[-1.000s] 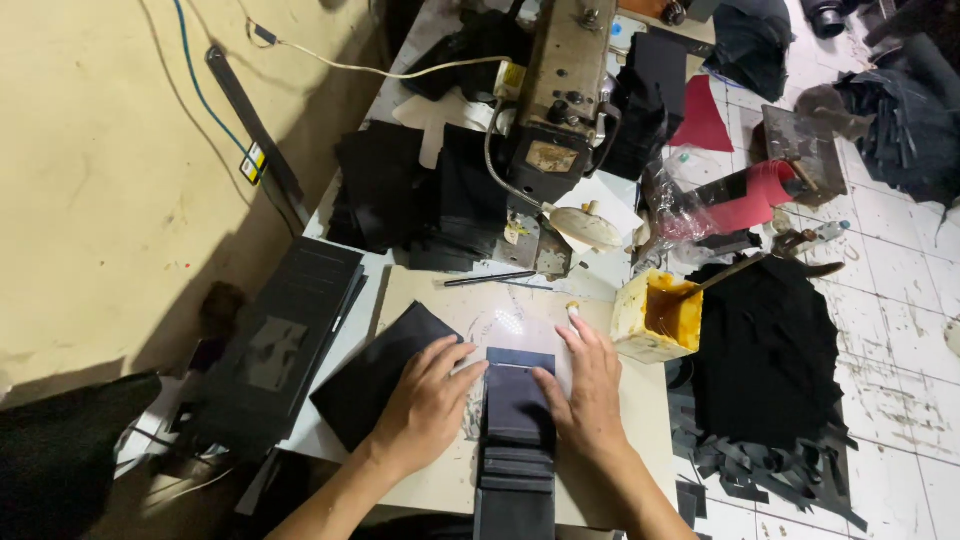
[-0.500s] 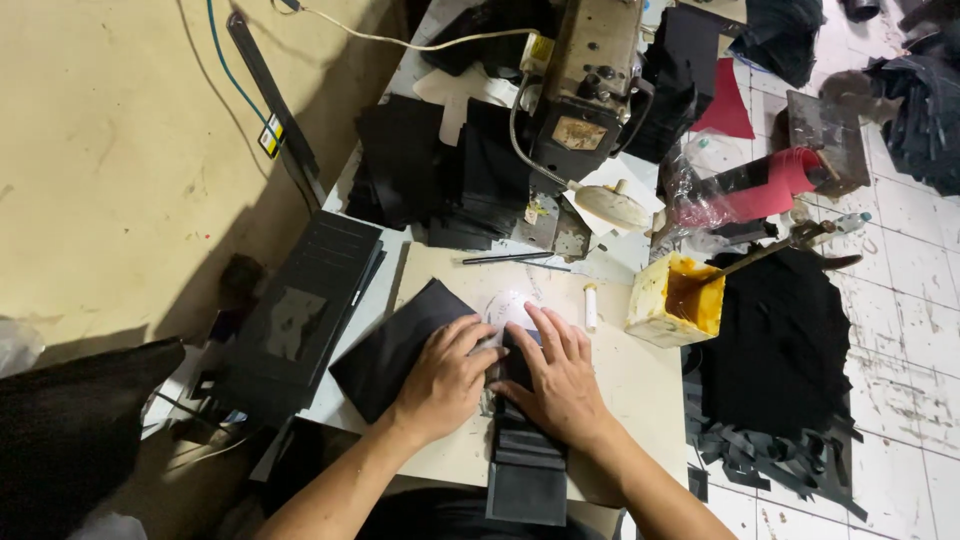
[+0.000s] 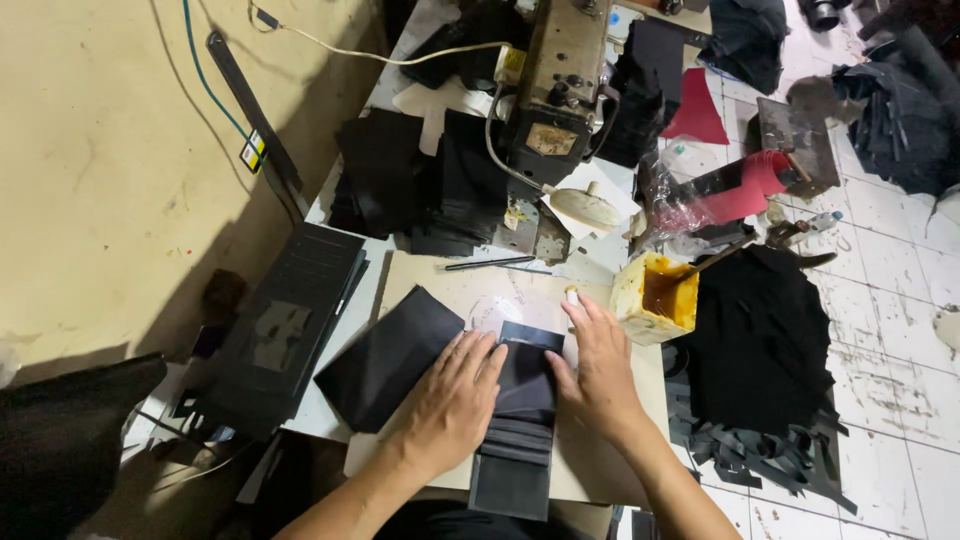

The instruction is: The person lays a black leather panel on the work table, applies glue along its top edge using a small stick from a yellow glue container, then folds and presses the edge over. They align the panel with other cut leather pieces, stack the assembled panels, and repeat the gluing and folding on additional pieces.

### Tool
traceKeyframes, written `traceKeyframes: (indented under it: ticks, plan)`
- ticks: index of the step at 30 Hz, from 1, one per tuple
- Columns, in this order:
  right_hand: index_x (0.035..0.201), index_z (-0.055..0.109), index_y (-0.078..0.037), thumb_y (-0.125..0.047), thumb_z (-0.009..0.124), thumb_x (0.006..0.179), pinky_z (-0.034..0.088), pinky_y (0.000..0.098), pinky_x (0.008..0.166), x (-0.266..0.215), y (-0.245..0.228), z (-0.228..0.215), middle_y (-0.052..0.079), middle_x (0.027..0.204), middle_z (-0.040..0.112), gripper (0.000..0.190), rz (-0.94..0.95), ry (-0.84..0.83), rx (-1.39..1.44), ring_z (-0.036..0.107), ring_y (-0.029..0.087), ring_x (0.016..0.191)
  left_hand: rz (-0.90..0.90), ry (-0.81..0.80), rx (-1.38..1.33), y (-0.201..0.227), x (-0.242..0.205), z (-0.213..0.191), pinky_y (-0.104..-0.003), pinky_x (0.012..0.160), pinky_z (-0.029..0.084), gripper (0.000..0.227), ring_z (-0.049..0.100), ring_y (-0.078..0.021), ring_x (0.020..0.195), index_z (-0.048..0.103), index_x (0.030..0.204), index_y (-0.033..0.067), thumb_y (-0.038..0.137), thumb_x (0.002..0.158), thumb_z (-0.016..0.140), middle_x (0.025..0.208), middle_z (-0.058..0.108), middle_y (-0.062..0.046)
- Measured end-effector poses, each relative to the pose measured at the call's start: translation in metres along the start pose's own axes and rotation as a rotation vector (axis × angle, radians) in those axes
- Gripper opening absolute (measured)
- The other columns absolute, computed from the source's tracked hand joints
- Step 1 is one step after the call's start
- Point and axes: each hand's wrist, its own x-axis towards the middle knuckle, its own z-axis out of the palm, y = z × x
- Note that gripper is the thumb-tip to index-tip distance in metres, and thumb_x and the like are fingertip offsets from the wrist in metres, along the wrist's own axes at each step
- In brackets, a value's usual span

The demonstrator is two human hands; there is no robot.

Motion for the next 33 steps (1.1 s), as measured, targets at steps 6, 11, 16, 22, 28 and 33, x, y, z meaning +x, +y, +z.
traceKeyframes:
  ticks: [6,11,16,22,28,33]
  plan:
    - [0.148,0.045,-0.011,-0.023,0.071,0.083,0.035,0.0469,0.11,-0.008,0.012,0.022,0.018,0.156,0.042,0.071,0.014,-0.044,-0.083,0.042,0.035,0.139,-0.03,-0.028,0.055,0.014,0.002,0.001,-0.054,0.121,0.025,0.054,0.038,-0.0473,0.143,0.049,0.137,-0.0148,0.012,0.092,0.059,0.149,0.045,-0.036]
    - [0.147,0.046,-0.01,-0.024,0.071,0.084,0.035,0.0462,0.11,-0.007,0.007,0.017,0.018,0.155,0.043,0.069,0.021,-0.043,-0.05,0.042,0.035,0.139,-0.124,0.006,-0.001,0.018,0.002,0.009,-0.052,0.12,0.026,0.066,0.039,-0.0437,0.144,0.036,0.151,-0.0086,0.02,0.096,0.058,0.151,0.046,-0.03]
    - [0.147,0.046,-0.009,-0.024,0.069,0.085,0.036,0.0474,0.109,-0.007,0.008,0.019,0.018,0.153,0.043,0.067,0.011,-0.047,-0.025,0.043,0.035,0.137,-0.026,-0.022,-0.013,0.036,0.005,0.007,-0.053,0.125,0.019,0.067,0.03,-0.0497,0.148,0.034,0.149,-0.0121,0.029,0.101,0.054,0.157,0.03,-0.039]
    - [0.146,0.048,-0.009,-0.02,0.069,0.084,0.036,0.0457,0.109,-0.009,0.006,0.018,0.019,0.154,0.044,0.066,0.027,-0.038,0.03,0.044,0.035,0.137,0.106,-0.231,-0.03,0.038,-0.007,0.024,-0.051,0.124,0.009,0.091,0.021,-0.0433,0.153,0.036,0.148,-0.0173,0.059,0.099,0.05,0.16,0.032,-0.033]
    - [0.145,0.049,-0.009,-0.019,0.068,0.085,0.035,0.0471,0.11,-0.008,0.007,0.019,0.019,0.152,0.045,0.064,0.039,-0.057,0.042,0.043,0.035,0.138,0.203,-0.289,-0.109,0.045,-0.019,0.008,-0.053,0.123,0.007,0.094,0.022,-0.0465,0.151,0.037,0.149,-0.0159,0.061,0.096,0.05,0.159,0.035,-0.032]
    - [0.146,0.048,-0.009,-0.02,0.069,0.086,0.034,0.0475,0.111,-0.008,0.005,0.019,0.018,0.153,0.044,0.065,0.042,-0.066,0.014,0.042,0.034,0.139,0.315,-0.355,-0.303,0.05,-0.026,-0.003,-0.056,0.123,0.012,0.087,0.029,-0.0515,0.147,0.045,0.14,-0.0205,0.055,0.097,0.05,0.151,0.042,-0.038]
